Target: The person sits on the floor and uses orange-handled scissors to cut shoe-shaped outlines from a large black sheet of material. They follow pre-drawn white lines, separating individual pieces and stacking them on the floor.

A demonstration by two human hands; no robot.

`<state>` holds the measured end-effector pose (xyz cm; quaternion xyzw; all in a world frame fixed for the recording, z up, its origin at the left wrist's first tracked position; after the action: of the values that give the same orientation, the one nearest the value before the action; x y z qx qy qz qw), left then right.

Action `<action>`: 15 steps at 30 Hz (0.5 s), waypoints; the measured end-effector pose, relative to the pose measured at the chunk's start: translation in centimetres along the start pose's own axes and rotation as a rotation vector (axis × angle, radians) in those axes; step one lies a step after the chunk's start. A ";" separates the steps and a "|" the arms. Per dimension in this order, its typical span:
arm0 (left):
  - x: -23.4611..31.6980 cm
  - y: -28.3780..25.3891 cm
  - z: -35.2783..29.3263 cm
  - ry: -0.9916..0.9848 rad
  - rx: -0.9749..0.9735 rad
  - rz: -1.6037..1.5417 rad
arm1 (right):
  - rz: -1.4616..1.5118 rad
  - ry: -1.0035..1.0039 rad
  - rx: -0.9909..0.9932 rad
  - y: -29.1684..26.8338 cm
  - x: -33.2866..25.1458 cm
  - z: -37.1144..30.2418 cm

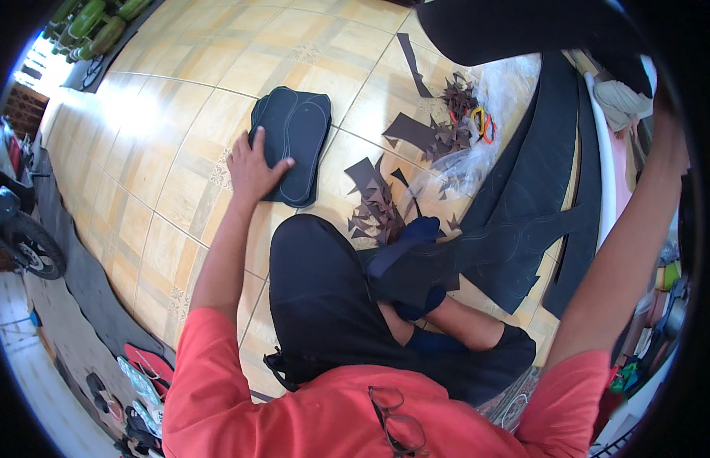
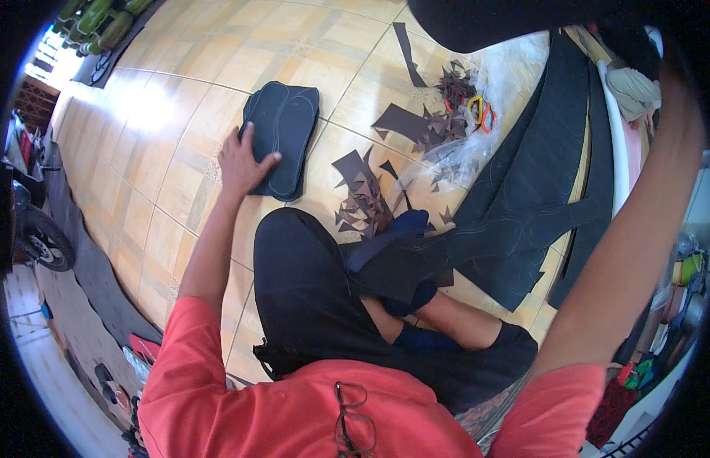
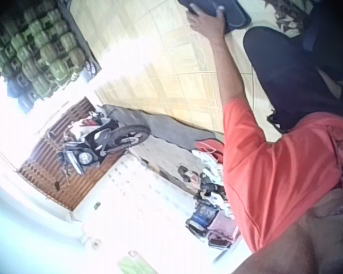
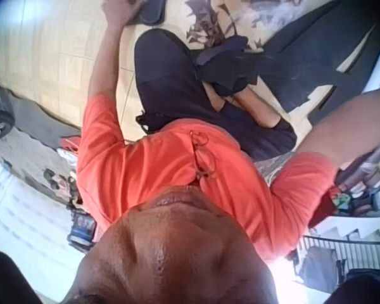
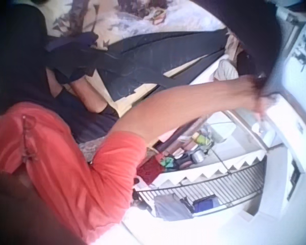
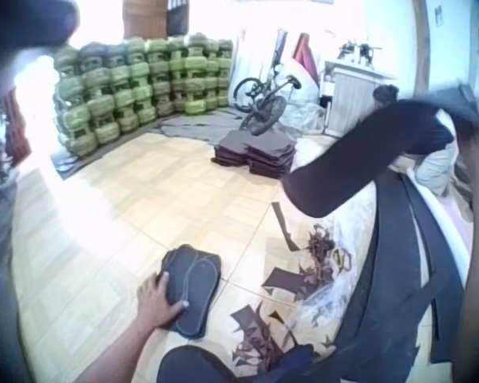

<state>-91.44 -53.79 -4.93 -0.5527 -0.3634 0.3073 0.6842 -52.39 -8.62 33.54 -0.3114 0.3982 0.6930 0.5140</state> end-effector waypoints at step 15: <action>-1.5 1.1 -2.2 -0.091 -0.117 -0.010 | 0.190 0.877 0.370 -11.0 25.1 -39.4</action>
<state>-90.46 -55.98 -6.54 -0.5755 -0.4141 0.3070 0.6349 -47.88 -29.66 -9.40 -0.4399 0.7206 0.4576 0.2791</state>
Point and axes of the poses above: each hand's wrist, its own z-axis towards the middle knuckle, its own y-axis out of the palm, x = y × z, the point moved 10 cm from there along z, towards the middle knuckle, and after that the axes turned 3 degrees about z, right-handed, at the moved point
